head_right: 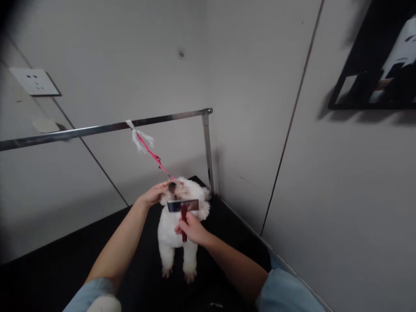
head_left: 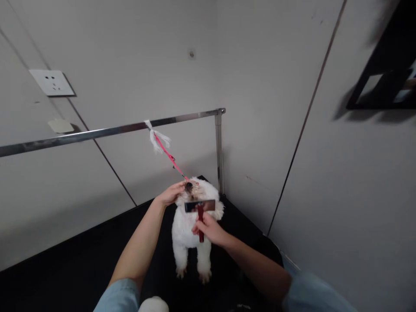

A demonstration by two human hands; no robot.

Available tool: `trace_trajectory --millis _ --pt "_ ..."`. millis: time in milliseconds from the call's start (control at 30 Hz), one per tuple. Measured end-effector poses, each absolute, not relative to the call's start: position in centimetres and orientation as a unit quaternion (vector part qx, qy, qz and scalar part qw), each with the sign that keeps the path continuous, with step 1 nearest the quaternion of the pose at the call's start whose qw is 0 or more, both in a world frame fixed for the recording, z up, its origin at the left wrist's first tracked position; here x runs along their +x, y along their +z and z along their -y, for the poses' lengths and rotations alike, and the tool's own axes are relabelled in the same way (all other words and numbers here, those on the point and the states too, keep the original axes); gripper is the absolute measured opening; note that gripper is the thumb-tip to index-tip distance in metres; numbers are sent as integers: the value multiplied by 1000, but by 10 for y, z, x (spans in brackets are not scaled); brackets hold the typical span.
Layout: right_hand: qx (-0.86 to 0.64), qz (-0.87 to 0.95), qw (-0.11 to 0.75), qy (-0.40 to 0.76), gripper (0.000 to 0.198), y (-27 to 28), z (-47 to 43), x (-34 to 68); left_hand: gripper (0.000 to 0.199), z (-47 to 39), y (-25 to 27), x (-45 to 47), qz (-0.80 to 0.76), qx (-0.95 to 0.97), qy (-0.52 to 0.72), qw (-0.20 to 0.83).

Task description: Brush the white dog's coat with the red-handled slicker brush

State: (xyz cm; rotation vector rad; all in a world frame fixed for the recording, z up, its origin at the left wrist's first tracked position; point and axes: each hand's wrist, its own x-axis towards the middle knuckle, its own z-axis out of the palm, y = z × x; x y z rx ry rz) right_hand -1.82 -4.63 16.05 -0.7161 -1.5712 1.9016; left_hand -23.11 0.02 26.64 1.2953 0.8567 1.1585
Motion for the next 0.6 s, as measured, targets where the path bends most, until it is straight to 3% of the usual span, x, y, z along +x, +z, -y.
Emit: trace_trajectory --millis 167,367,533,600 --pt "-266 564 141 769 34 136 61 -11 40 -21 272 -229 -386 631 426 520" --pt "-249 543 347 723 37 164 43 -15 45 -44 290 -208 -404 699 280 519" --pt "-240 515 213 795 46 147 57 -10 45 -55 293 -193 -411 719 235 508" --pt "-219 524 237 788 48 156 53 -8 44 -59 295 -188 -407 729 213 508"
